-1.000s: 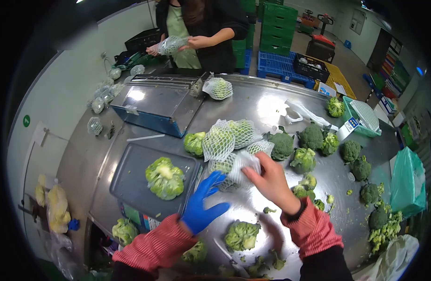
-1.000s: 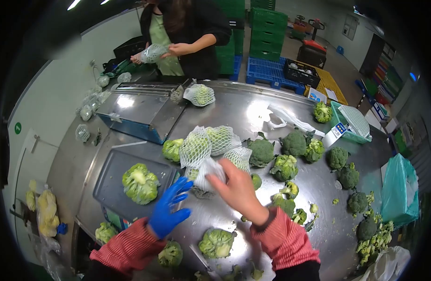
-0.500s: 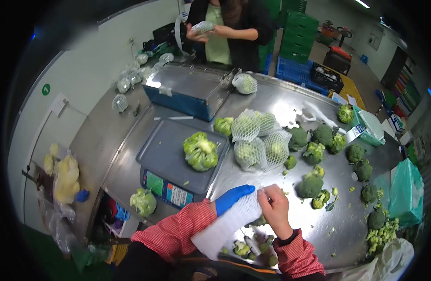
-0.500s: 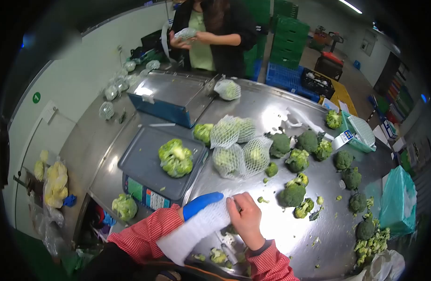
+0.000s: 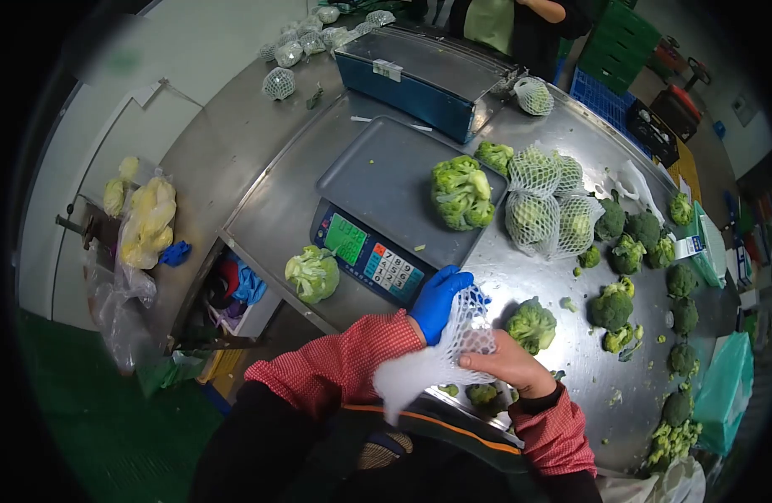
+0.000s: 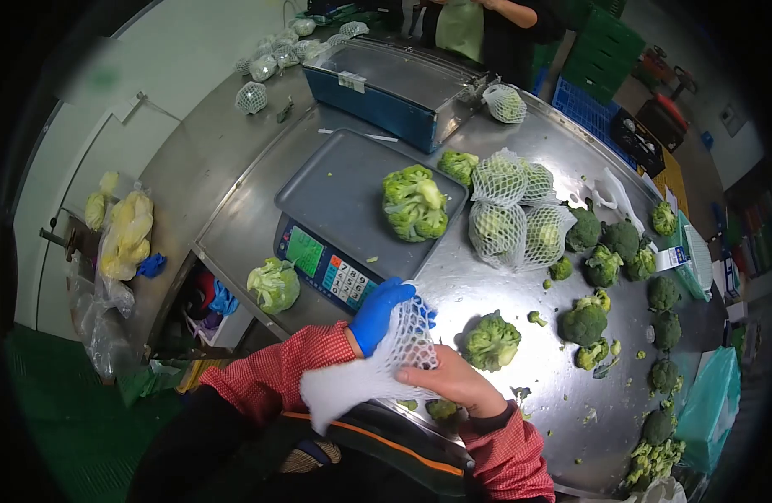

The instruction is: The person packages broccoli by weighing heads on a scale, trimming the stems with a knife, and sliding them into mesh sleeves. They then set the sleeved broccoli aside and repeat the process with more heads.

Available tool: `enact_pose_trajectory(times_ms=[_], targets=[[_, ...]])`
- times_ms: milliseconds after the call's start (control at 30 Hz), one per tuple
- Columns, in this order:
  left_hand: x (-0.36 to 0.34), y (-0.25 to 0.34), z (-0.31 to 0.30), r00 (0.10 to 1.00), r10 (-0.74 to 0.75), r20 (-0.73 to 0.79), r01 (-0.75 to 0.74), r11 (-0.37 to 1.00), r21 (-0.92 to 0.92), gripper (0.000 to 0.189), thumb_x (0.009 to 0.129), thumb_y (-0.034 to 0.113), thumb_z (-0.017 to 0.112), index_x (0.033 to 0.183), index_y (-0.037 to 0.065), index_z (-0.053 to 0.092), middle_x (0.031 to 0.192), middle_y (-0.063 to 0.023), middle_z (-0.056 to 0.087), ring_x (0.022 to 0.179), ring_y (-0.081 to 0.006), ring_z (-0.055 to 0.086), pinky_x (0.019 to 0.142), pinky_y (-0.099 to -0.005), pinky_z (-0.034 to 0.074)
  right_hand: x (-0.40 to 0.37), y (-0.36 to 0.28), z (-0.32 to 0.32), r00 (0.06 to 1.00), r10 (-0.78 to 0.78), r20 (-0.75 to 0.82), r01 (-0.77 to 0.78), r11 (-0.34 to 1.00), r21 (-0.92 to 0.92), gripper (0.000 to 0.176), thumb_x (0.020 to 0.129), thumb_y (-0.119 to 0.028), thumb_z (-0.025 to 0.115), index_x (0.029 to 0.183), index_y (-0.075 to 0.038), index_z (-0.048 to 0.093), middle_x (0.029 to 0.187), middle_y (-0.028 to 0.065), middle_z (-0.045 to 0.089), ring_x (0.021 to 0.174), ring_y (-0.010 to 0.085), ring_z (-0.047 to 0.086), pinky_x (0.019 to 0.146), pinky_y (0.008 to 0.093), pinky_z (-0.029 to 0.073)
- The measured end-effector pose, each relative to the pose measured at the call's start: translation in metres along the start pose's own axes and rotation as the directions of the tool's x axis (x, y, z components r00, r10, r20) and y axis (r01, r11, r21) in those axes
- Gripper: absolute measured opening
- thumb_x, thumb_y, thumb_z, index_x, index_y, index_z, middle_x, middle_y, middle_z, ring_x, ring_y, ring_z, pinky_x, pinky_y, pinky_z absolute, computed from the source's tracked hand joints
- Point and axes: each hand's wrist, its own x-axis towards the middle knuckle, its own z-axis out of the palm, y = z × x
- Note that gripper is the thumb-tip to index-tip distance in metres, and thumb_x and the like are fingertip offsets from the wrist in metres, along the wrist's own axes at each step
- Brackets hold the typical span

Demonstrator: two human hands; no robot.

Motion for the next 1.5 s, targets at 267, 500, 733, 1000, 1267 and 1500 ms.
enact_pose_trajectory(times_ms=[267,500,733,1000,1267,1500], targets=[[0.011,0.087,-0.018,0.863,-0.325,0.386,-0.236,0.416,0.878,0.038,0.087,0.031,0.063,0.114,0.005,0.059,0.103,-0.0088,0.065,0.091,-0.0142,0.059,0.083,-0.0308,0.046,0.046,-0.015,-0.060,0.910,-0.152,-0.386,0.370,0.718,0.590,0.018,0.085,-0.016,0.054,0.097,-0.003,0.056,0.084,0.0063,0.063,0.073,0.0185,0.062,0.072,0.0328,0.051],[0.184,0.199,0.003,0.908,0.363,0.211,-0.007,-0.488,0.873,0.057,0.088,0.053,0.045,0.122,0.008,0.053,0.106,-0.0203,0.063,0.098,-0.0330,0.061,0.085,-0.0405,0.047,0.155,-0.011,-0.082,0.837,0.012,-0.547,0.246,0.884,0.397,0.044,0.097,-0.042,0.034,0.111,-0.004,0.052,0.085,0.0057,0.062,0.063,0.0154,0.059,0.051,0.0285,0.048],[0.111,0.170,0.032,0.942,-0.322,0.097,0.221,0.810,0.544,0.072,0.092,0.062,0.024,0.134,0.006,0.043,0.132,-0.0113,0.049,0.117,-0.0255,0.051,0.102,-0.0387,0.038,0.148,-0.016,-0.064,0.819,0.020,-0.573,0.241,0.895,0.376,0.043,0.097,-0.042,0.030,0.093,-0.007,0.054,0.062,0.0025,0.056,0.039,0.0124,0.047,0.035,0.0260,0.034],[0.023,0.092,-0.056,0.940,-0.306,0.153,0.299,0.952,0.065,0.057,0.090,0.043,0.040,0.128,0.002,0.047,0.125,-0.0170,0.053,0.112,-0.0329,0.053,0.099,-0.0448,0.040,0.036,-0.020,-0.008,0.908,-0.040,-0.417,0.259,0.836,0.483,0.030,0.096,-0.023,0.037,0.090,0.000,0.057,0.078,0.0063,0.062,0.063,0.0136,0.058,0.061,0.0271,0.049],[-0.017,0.049,-0.039,0.867,-0.459,0.193,0.460,0.887,0.042,0.053,0.083,0.034,0.048,0.124,0.001,0.050,0.120,-0.0180,0.057,0.107,-0.0329,0.056,0.095,-0.0453,0.043,-0.009,0.004,-0.019,0.954,-0.135,-0.268,0.293,0.612,0.735,0.041,0.097,-0.027,0.030,0.109,0.001,0.057,0.096,0.0107,0.065,0.077,0.0160,0.062,0.073,0.0284,0.052],[0.014,-0.007,-0.017,0.918,-0.378,0.120,0.351,0.916,0.196,0.032,0.091,0.022,0.045,0.112,-0.001,0.055,0.108,-0.0149,0.061,0.099,-0.0267,0.058,0.094,-0.0359,0.043,-0.032,0.087,0.005,0.979,0.045,-0.199,0.144,0.541,0.829,0.051,0.100,-0.037,0.027,0.135,-0.001,0.036,0.130,0.0144,0.049,0.112,0.0227,0.055,0.096,0.0346,0.046]])
